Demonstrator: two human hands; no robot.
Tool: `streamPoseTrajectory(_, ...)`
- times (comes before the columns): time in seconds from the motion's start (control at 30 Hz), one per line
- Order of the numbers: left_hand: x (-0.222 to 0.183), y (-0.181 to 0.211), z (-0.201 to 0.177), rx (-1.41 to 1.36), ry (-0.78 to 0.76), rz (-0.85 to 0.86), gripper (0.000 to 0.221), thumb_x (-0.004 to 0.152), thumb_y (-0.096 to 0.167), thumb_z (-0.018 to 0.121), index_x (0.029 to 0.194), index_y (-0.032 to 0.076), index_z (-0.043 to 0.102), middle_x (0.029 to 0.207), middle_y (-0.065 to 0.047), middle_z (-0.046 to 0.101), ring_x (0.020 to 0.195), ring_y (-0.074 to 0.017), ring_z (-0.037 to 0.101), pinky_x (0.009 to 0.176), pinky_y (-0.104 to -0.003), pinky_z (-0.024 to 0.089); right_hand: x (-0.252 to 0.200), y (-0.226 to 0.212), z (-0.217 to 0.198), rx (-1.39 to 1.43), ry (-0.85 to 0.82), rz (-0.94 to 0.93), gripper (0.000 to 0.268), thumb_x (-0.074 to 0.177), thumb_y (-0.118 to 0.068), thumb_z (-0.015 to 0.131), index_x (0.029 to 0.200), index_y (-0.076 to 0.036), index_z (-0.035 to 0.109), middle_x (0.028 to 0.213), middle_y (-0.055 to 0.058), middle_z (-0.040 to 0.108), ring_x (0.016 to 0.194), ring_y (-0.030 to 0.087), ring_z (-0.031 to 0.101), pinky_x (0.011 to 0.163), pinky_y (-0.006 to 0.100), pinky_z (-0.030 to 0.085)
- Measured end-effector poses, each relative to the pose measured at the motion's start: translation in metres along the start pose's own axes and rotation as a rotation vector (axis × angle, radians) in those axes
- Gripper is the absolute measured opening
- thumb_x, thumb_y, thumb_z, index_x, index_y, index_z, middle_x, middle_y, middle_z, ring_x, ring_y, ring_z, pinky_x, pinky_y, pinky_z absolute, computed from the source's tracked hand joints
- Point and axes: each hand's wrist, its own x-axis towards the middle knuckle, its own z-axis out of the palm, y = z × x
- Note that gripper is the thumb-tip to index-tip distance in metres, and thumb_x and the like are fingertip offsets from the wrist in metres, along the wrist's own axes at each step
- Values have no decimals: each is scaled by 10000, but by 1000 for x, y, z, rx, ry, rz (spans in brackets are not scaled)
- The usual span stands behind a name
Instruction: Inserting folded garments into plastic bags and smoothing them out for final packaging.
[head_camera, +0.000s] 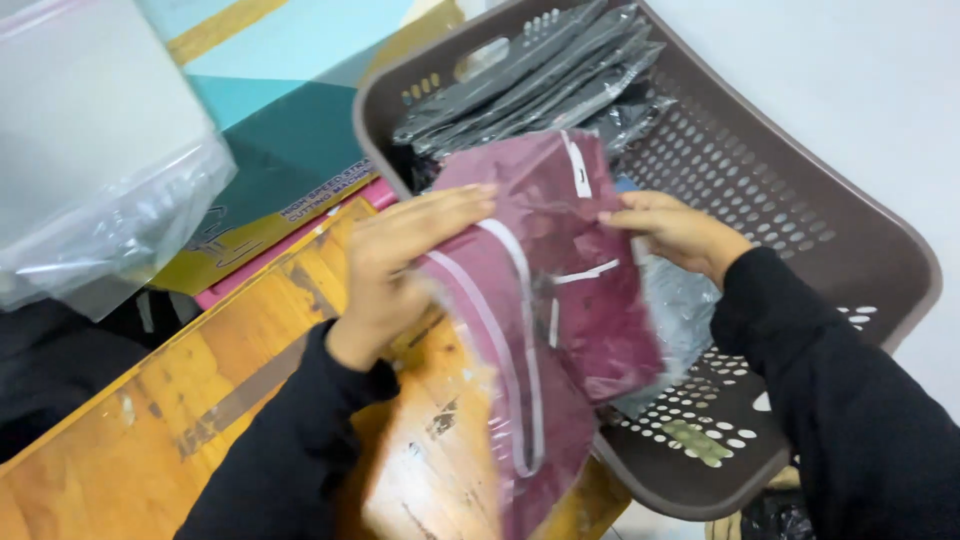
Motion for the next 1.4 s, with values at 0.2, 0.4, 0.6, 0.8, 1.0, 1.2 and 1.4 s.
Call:
streamPoseTrajectory(0.2,-107,17,-91,86,51,-237,257,922,113,700,1162,50,769,1205,-141,771,1170,-390,713,1008,-519,543,-21,16,12,306,-116,-70,467,866,-103,680,1328,-44,655,1119,182,746,965,297,745,783,499,609)
streamPoseTrajectory(0.4,-236,58,-175,654,88,-282,265,1024,214,578,1204,176,768,1506,-124,595,1405,-382,514,1233,-490,301,-59,37,118,127,-295,29,471,737,78,762,1207,79,733,1020,196,772,902,328,753,712,518,633)
streamPoseTrajectory(0.6,-351,78,-237,806,104,-527,390,1007,92,601,1393,140,640,1671,-186,355,1351,-381,586,1117,-453,457,-71,12,254,-127,-502,123,278,788,55,769,1066,47,775,961,88,770,797,180,678,714,290,517)
streamPoseTrajectory(0.8,-393,52,-243,417,814,-1036,842,864,183,773,1608,164,377,1299,-48,683,1117,-126,639,992,-273,488,-60,20,326,112,-272,159,395,743,206,579,1101,107,714,985,256,777,871,356,723,744,390,555)
streamPoseTrajectory(1.0,-371,85,-263,-929,990,-1097,1251,664,907,257,1453,-27,521,1308,-307,631,1156,-484,620,1002,-587,482,-20,36,343,121,-343,94,353,811,107,591,1154,111,671,932,223,709,379,214,529,174,220,185)
streamPoseTrajectory(1.2,-391,77,-261,-599,969,-1332,369,820,-4,781,1123,82,586,930,-138,708,752,-283,697,700,-422,594,33,94,314,414,-754,-50,198,861,70,564,901,255,508,415,220,472,184,300,399,151,350,279)
streamPoseTrajectory(1.4,-393,70,-255,-645,945,-1234,312,810,-8,781,1067,79,629,985,-125,722,848,-278,708,797,-433,593,37,94,311,830,-625,149,597,1004,-557,515,1375,-103,627,1267,170,698,1118,373,673,971,519,506)
